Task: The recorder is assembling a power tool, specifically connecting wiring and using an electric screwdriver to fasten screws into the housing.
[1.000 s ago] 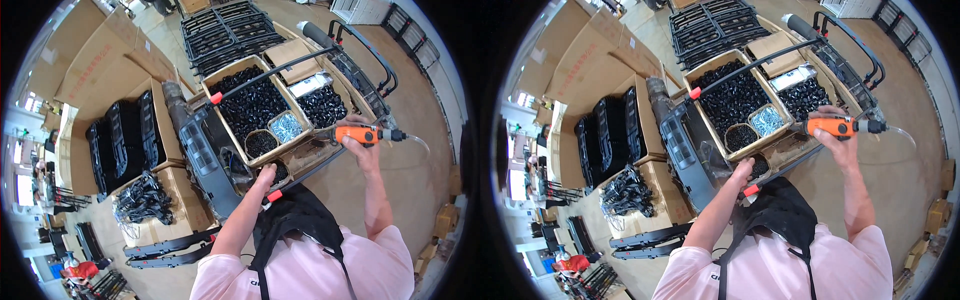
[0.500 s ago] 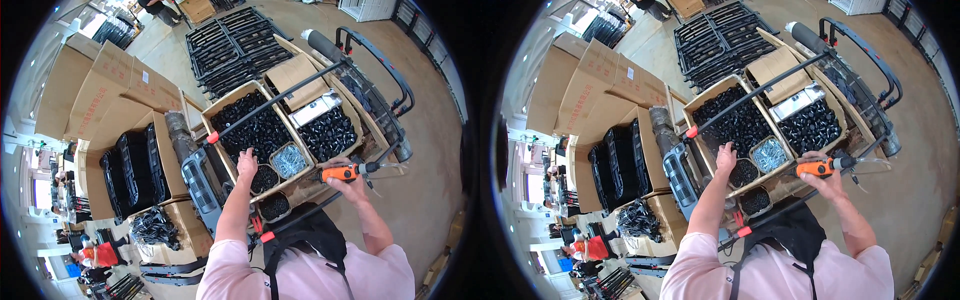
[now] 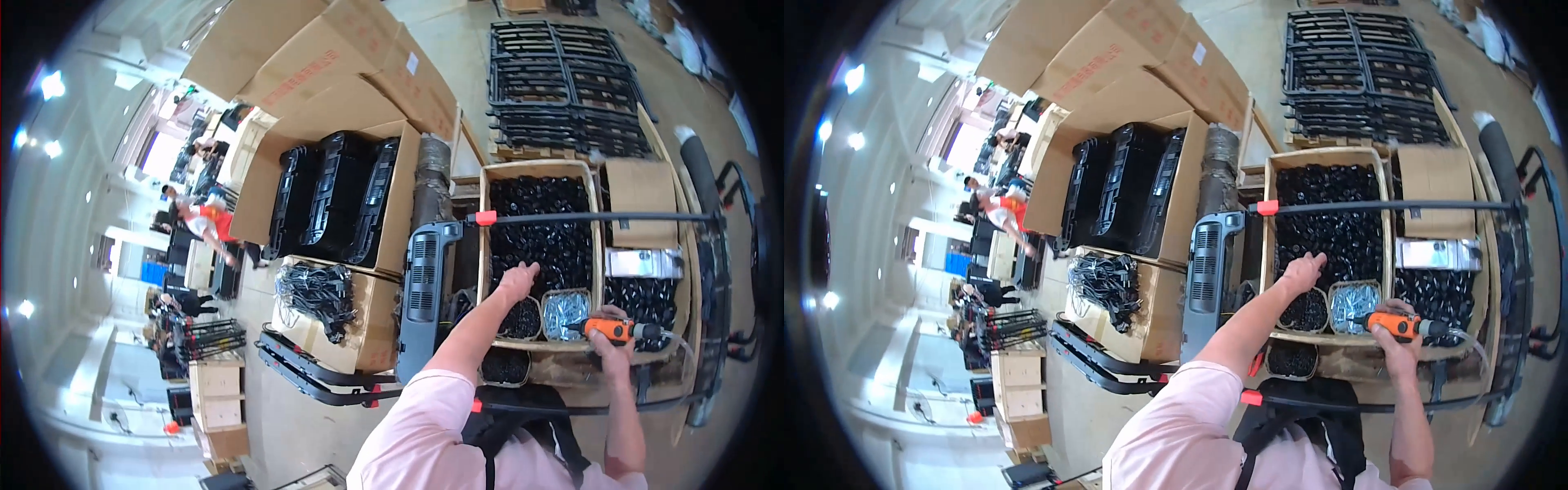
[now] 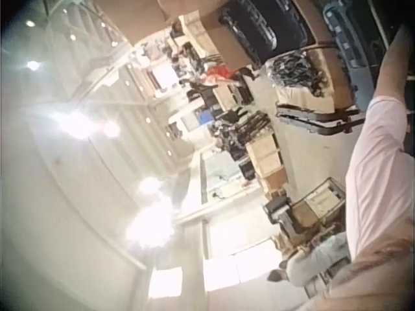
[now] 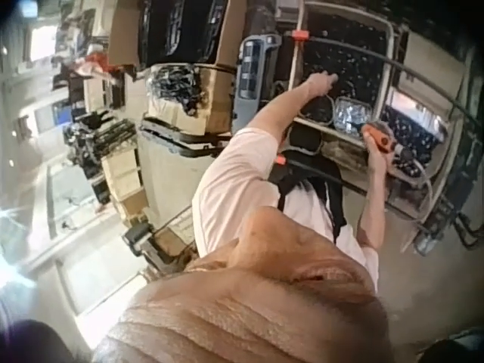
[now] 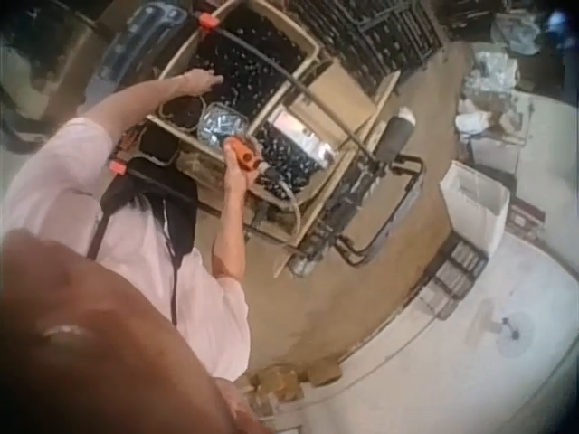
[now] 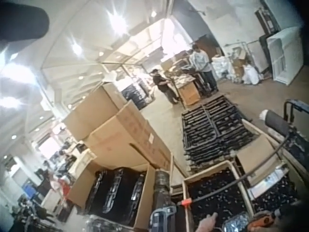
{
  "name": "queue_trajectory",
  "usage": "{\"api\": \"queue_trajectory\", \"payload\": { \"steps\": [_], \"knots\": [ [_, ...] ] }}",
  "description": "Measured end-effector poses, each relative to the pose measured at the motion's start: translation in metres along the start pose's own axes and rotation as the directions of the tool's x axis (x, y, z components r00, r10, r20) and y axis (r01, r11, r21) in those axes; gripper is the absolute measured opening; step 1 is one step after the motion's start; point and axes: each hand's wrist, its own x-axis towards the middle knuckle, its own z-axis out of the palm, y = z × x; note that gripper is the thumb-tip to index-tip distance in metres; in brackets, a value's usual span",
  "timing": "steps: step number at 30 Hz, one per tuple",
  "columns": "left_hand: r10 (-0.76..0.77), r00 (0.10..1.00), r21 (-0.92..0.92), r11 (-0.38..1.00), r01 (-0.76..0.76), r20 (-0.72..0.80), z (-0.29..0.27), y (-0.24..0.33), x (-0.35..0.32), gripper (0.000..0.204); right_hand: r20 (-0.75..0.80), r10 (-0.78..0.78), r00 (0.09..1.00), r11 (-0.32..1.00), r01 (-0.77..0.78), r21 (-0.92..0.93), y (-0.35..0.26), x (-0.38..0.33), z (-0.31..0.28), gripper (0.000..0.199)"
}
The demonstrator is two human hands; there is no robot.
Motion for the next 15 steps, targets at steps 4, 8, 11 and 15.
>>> {"api": "queue_trajectory", "payload": {
  "steps": [4, 8, 11, 15],
  "knots": [
    [-0.056, 0.998, -0.171, 0.984, 0.053, -0.015, -0.007, 0.012, -0.007, 0.03, -0.007, -0.035, 0.999, 0.998, 0.035, 0.048, 0.027, 0.031, 0.014, 0.056],
    [-0.196, 0.968, -0.342, 0.931, 0.132, -0.16, -0.002, 0.009, -0.011, 0.028, -0.012, -0.119, 0.993, 0.993, 0.118, -0.024, 0.055, 0.078, 0.037, 0.055],
    [-0.391, 0.879, -0.572, 0.8, 0.179, -0.272, -0.009, -0.004, -0.023, 0.029, -0.018, -0.103, 0.995, 0.984, 0.099, -0.146, 0.083, 0.116, 0.065, 0.055],
    [-0.401, 0.902, -0.97, 0.105, 0.217, 0.159, -0.042, 0.023, -0.034, 0.032, -0.13, -0.057, 0.99, 0.964, 0.021, -0.263, 0.136, 0.162, 0.043, 0.051]
  ]
}}
